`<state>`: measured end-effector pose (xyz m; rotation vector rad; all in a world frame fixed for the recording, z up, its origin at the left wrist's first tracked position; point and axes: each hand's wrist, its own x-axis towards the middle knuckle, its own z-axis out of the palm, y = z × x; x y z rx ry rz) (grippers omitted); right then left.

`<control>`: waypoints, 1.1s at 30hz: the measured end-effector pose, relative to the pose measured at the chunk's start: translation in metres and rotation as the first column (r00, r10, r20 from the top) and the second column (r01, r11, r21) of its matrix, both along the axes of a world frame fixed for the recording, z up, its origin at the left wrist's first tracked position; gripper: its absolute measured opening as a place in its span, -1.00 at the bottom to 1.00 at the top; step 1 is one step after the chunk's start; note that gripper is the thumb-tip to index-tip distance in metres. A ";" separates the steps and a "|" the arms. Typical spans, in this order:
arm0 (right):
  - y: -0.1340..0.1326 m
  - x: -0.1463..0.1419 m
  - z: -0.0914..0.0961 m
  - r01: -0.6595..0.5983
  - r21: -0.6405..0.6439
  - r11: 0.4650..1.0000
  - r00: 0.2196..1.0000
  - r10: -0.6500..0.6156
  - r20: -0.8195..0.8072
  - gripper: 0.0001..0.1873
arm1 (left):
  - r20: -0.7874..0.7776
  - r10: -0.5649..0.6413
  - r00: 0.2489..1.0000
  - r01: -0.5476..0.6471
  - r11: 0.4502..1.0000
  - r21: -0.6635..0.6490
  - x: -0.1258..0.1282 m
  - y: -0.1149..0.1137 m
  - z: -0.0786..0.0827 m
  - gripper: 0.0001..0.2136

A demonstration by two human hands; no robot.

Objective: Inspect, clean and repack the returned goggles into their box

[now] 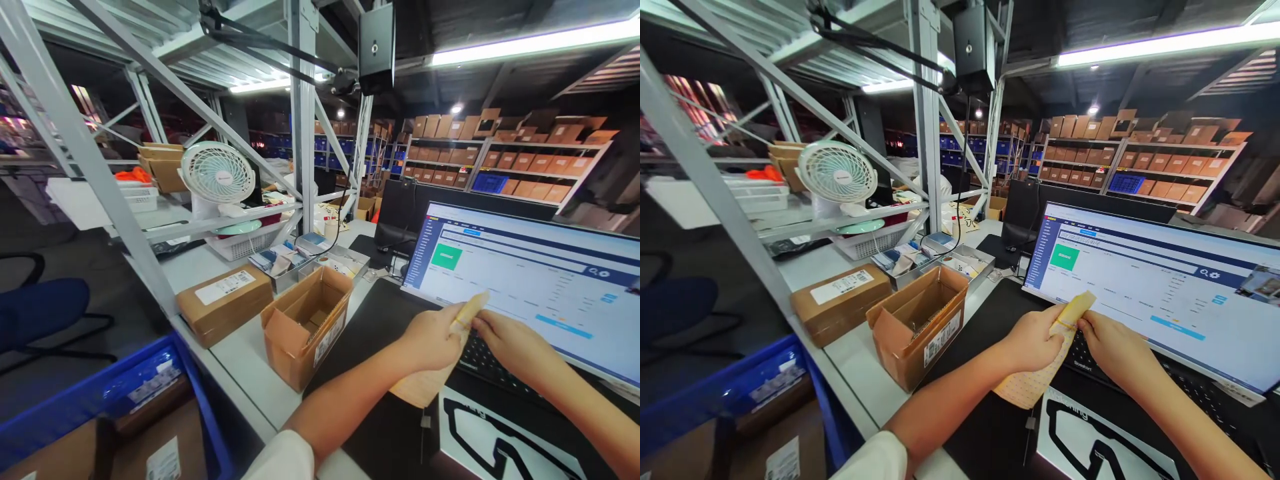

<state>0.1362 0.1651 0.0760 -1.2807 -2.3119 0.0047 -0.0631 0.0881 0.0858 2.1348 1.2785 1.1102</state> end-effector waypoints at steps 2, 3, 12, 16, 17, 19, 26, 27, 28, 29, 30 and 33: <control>-0.003 -0.006 0.004 0.005 -0.022 1.000 0.998 -0.004 0.068 -0.68 | 0.002 0.004 1.000 -0.004 1.000 0.006 0.001 0.000 0.000 -0.38; -0.005 -0.009 0.007 0.024 -0.053 0.998 0.993 -0.018 0.112 -0.67 | 0.002 0.008 1.000 -0.008 1.000 0.006 0.002 -0.001 0.000 -0.38; -0.025 -0.040 0.039 0.096 -0.170 0.981 0.984 -0.067 0.167 -0.62 | 0.002 0.107 0.994 -0.107 0.993 0.050 0.000 0.004 0.001 -0.42; -0.026 -0.045 0.043 0.091 -0.134 0.987 0.983 -0.068 0.170 -0.64 | 0.017 0.135 0.991 -0.136 0.987 0.081 -0.003 0.006 0.001 -0.39; -0.026 -0.046 0.043 0.089 -0.128 0.988 0.983 -0.066 0.170 -0.64 | 0.022 0.134 0.991 -0.135 0.987 0.083 -0.004 0.006 0.001 -0.39; -0.025 -0.045 0.045 0.088 -0.125 0.988 0.984 -0.067 0.166 -0.64 | 0.046 0.130 0.990 -0.133 0.988 0.077 -0.005 0.007 0.002 -0.40; -0.027 -0.038 0.057 0.040 -0.113 0.993 0.991 -0.024 0.133 -0.68 | 0.196 0.073 0.978 -0.079 0.997 0.022 -0.010 0.008 0.010 -0.46; -0.028 -0.038 0.057 0.040 -0.110 0.993 0.991 -0.025 0.129 -0.69 | 0.212 0.060 0.975 -0.064 0.998 0.013 -0.011 0.008 0.011 -0.47; -0.029 -0.038 0.058 0.044 -0.106 0.993 0.992 -0.031 0.122 -0.70 | 0.226 0.047 0.973 -0.050 0.999 0.008 -0.012 0.008 0.011 -0.48; -0.030 -0.038 0.058 0.054 -0.099 0.994 0.993 -0.043 0.113 -0.71 | 0.236 0.037 0.971 -0.040 0.999 0.005 -0.012 0.007 0.012 -0.49; -0.031 -0.039 0.058 0.066 -0.090 0.994 0.993 -0.057 0.106 -0.71 | 0.240 0.032 0.970 -0.034 0.999 0.005 -0.012 0.006 0.012 -0.49; -0.035 -0.041 0.056 0.092 -0.055 0.994 0.988 -0.085 0.126 -0.71 | 0.226 0.036 0.973 -0.040 0.999 0.015 -0.009 0.003 0.013 -0.47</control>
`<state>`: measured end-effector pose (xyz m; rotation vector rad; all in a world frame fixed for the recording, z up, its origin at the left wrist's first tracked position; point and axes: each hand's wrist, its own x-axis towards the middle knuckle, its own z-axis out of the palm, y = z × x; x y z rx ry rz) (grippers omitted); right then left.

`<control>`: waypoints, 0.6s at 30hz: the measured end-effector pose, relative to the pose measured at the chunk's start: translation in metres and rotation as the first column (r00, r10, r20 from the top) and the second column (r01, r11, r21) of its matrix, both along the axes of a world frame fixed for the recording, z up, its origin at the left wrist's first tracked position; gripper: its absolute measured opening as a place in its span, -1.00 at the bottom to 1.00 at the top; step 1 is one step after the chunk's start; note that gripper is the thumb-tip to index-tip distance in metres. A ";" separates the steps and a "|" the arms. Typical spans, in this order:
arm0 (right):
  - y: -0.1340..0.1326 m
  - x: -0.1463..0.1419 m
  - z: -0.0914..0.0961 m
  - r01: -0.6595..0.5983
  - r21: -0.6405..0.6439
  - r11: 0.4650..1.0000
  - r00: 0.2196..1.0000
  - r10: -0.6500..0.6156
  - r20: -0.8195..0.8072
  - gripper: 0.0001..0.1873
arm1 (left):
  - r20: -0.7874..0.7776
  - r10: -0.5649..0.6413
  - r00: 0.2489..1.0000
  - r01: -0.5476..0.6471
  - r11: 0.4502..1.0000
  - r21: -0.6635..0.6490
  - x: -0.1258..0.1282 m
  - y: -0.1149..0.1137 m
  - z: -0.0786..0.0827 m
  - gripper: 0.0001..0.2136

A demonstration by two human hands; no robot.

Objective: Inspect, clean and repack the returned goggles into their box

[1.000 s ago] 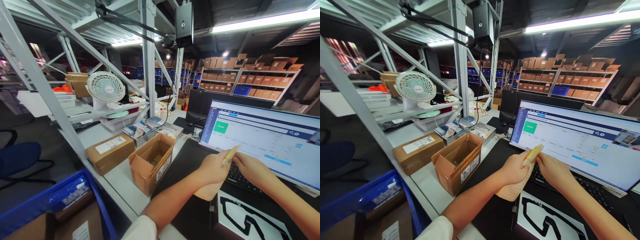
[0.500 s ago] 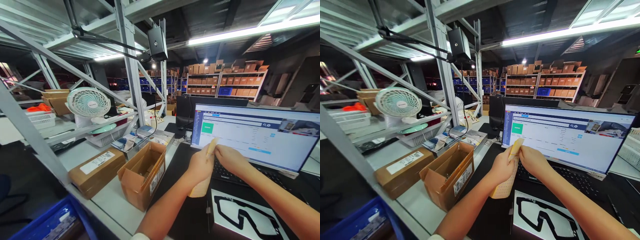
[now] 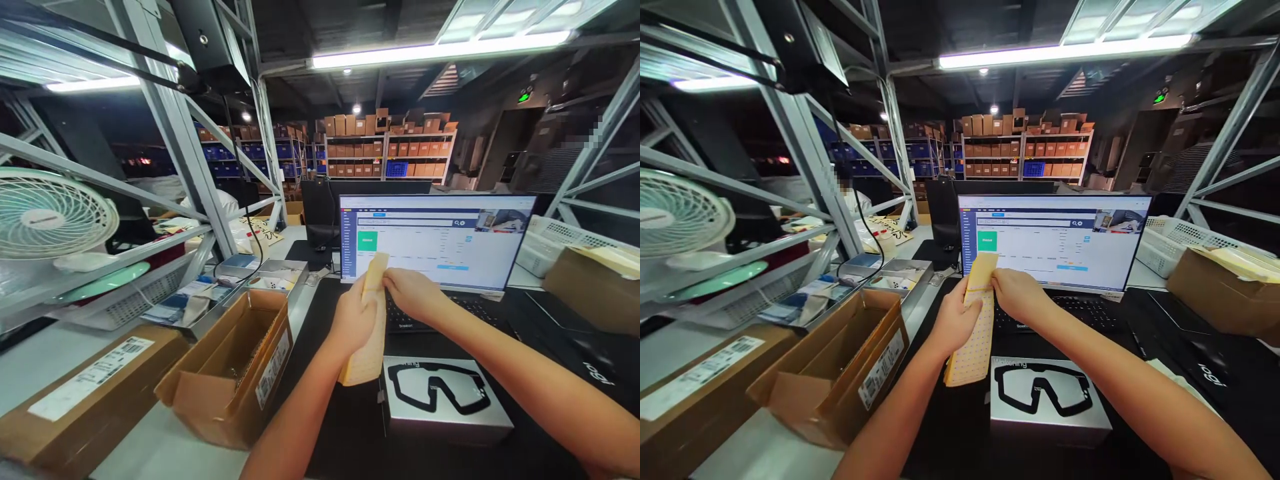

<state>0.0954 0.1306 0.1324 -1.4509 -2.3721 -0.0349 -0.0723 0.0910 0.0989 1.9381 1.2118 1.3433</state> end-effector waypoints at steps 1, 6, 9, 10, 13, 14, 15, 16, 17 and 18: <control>-0.001 -0.001 -0.001 0.000 0.014 1.000 1.000 0.000 0.022 -0.72 | -0.011 0.010 1.000 -0.010 1.000 0.000 0.001 -0.001 0.000 -0.45; -0.003 -0.006 -0.007 0.016 0.142 0.990 0.988 -0.038 0.150 -0.74 | -0.028 0.074 0.997 -0.074 0.997 -0.011 0.005 0.000 0.000 -0.46; -0.002 -0.008 -0.007 -0.015 0.200 0.980 0.981 -0.024 0.190 -0.74 | 0.015 0.080 0.997 -0.080 0.997 -0.008 0.003 0.001 0.000 -0.48; -0.002 -0.008 -0.007 -0.035 0.202 0.979 0.983 -0.003 0.185 -0.74 | 0.026 0.080 0.996 -0.080 0.997 -0.009 0.001 0.002 0.001 -0.49; 0.001 -0.006 -0.004 -0.085 0.167 0.982 0.992 0.068 0.102 -0.74 | 0.054 0.072 0.996 -0.070 0.997 -0.028 -0.005 0.004 0.002 -0.51; 0.002 -0.005 -0.003 -0.096 0.149 0.984 0.994 0.088 0.064 -0.74 | 0.065 0.063 0.996 -0.062 0.998 -0.030 -0.006 0.004 0.002 -0.52; 0.003 -0.003 -0.002 -0.104 0.129 0.986 0.994 0.101 0.031 -0.74 | 0.073 0.054 0.996 -0.052 0.998 -0.030 -0.007 0.004 0.002 -0.53; 0.003 -0.002 -0.001 -0.107 0.111 0.988 0.994 0.107 0.003 -0.75 | 0.078 0.045 0.996 -0.043 0.999 -0.027 -0.008 0.003 0.003 -0.54; 0.003 -0.002 -0.001 -0.104 0.093 0.990 0.994 0.107 -0.022 -0.76 | 0.079 0.036 0.996 -0.034 0.999 -0.022 -0.008 0.002 0.003 -0.55; 0.003 -0.001 0.000 -0.097 0.074 0.993 0.994 0.101 -0.050 -0.76 | 0.076 0.029 0.997 -0.028 0.999 -0.015 -0.008 0.001 0.004 -0.56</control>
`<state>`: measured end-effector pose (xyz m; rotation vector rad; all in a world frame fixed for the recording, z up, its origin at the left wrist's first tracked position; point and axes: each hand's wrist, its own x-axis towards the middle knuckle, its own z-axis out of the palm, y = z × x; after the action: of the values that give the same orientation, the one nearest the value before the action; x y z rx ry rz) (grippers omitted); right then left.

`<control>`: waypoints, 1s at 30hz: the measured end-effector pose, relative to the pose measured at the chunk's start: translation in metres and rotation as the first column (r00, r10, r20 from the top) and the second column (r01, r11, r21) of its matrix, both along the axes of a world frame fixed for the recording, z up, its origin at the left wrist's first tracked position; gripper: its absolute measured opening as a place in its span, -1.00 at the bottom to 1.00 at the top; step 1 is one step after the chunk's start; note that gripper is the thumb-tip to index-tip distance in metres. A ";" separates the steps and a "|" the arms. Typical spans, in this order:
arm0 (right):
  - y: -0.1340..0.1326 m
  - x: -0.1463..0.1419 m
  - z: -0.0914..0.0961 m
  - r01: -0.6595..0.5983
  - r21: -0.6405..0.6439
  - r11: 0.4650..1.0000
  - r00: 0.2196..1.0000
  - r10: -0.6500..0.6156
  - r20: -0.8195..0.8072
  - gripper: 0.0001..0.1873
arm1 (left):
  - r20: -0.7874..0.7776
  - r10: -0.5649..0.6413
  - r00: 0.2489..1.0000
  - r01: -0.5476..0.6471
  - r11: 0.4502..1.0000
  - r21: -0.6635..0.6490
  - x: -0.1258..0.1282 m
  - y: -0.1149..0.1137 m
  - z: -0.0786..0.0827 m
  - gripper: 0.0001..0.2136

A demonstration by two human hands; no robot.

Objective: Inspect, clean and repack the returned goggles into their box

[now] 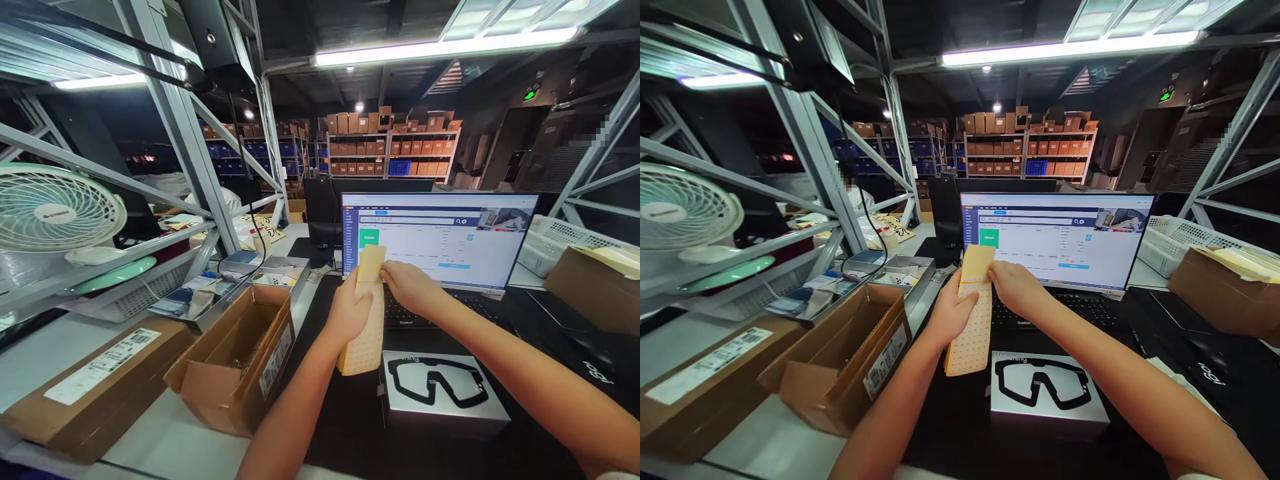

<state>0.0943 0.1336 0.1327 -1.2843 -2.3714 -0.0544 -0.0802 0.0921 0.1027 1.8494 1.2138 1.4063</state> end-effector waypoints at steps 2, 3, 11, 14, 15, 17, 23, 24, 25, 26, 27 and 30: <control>0.000 0.000 0.001 0.012 -0.052 0.999 0.998 -0.015 -0.061 -0.76 | -0.019 0.003 1.000 -0.003 1.000 0.020 0.002 -0.003 0.001 -0.54; 0.000 0.000 0.002 0.011 -0.082 0.997 0.995 -0.019 -0.095 -0.76 | -0.029 0.013 0.999 -0.012 0.999 0.031 0.004 -0.005 0.001 -0.53; 0.004 -0.005 0.002 0.017 -0.244 0.970 0.973 -0.072 -0.218 -0.74 | -0.138 0.127 0.982 -0.110 0.986 0.126 0.017 -0.008 -0.005 -0.43; 0.002 -0.007 0.002 0.039 -0.211 0.977 0.980 -0.079 -0.185 -0.71 | -0.151 0.159 0.976 -0.142 0.983 0.114 0.018 -0.007 -0.007 -0.43; 0.002 -0.007 0.003 0.043 -0.191 0.981 0.981 -0.078 -0.176 -0.70 | -0.155 0.170 0.973 -0.155 0.982 0.104 0.018 -0.006 -0.007 -0.43; 0.001 -0.008 0.002 0.042 -0.155 0.987 0.982 -0.069 -0.176 -0.69 | -0.152 0.187 0.970 -0.177 0.981 0.080 0.017 -0.005 -0.007 -0.46; 0.005 -0.009 -0.002 0.011 -0.137 0.991 0.957 -0.050 -0.285 -0.70 | -0.053 0.187 0.981 -0.187 0.982 0.008 0.015 -0.002 -0.005 -0.48; 0.006 -0.009 -0.003 0.007 -0.133 0.991 0.949 -0.048 -0.312 -0.71 | -0.026 0.178 0.984 -0.178 0.984 -0.001 0.015 -0.001 -0.005 -0.47; 0.007 -0.009 -0.005 -0.003 -0.129 0.992 0.939 -0.042 -0.341 -0.71 | 0.002 0.166 0.986 -0.166 0.986 -0.002 0.015 0.000 -0.006 -0.47; 0.008 -0.008 -0.006 -0.018 -0.121 0.992 0.927 -0.029 -0.374 -0.72 | 0.029 0.153 0.988 -0.154 0.988 0.004 0.014 0.002 -0.007 -0.46; 0.008 -0.007 -0.007 -0.036 -0.113 0.993 0.912 -0.013 -0.410 -0.73 | 0.053 0.141 0.989 -0.142 0.990 0.016 0.013 0.004 -0.008 -0.46; 0.005 0.000 -0.011 -0.076 -0.099 0.992 0.859 0.015 -0.511 -0.75 | 0.117 0.136 0.984 -0.142 0.989 0.047 0.001 0.016 -0.010 -0.48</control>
<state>0.0939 0.1387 0.1213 -1.1187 -1.9604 0.3984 -0.0787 0.1079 0.0926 1.7236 1.2796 1.6131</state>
